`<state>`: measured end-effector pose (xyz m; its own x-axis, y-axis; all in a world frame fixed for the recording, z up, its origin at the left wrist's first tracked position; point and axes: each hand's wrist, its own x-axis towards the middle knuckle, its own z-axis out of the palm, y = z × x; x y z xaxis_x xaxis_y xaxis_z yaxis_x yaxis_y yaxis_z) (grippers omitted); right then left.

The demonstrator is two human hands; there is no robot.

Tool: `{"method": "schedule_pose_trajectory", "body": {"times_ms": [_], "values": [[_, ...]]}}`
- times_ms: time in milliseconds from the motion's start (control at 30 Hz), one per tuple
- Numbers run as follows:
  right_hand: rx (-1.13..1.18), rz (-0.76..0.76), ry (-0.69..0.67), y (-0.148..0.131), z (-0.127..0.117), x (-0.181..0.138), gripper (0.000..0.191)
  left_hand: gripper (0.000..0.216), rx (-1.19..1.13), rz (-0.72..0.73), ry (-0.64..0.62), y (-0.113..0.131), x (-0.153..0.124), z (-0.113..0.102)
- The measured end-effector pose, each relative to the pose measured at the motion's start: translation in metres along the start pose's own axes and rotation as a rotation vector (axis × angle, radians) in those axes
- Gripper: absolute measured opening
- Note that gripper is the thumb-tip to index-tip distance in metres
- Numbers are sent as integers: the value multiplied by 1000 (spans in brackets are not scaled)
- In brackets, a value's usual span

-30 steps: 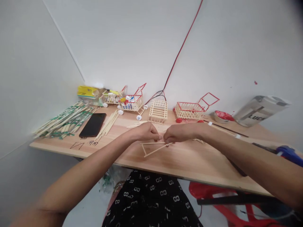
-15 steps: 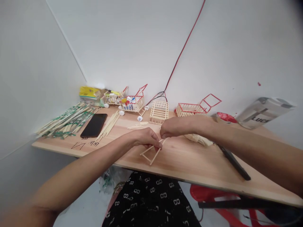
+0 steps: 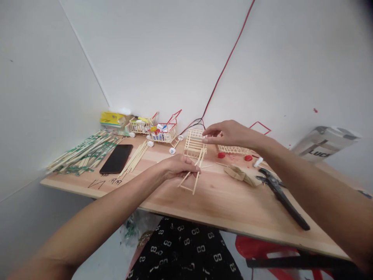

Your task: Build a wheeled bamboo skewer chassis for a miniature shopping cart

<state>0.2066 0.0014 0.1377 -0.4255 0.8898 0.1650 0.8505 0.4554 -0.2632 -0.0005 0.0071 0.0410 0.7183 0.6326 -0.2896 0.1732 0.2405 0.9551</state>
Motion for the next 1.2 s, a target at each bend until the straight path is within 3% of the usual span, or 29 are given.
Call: {"method": "schedule_pose_trajectory", "body": {"times_ms": [133,300,600,1200], "values": [[274,161,90,17,21,-9,43,24,-56,80,102,10,8,-1],[500,150,216,18,46,1,36,23,-80,122,179,21,24,-1],[447,104,246,29,49,30,35,19,-66,148,219,33,47,-13],[505,1,232,62,46,79,33,21,235,121,304,63,92,-52]]}}
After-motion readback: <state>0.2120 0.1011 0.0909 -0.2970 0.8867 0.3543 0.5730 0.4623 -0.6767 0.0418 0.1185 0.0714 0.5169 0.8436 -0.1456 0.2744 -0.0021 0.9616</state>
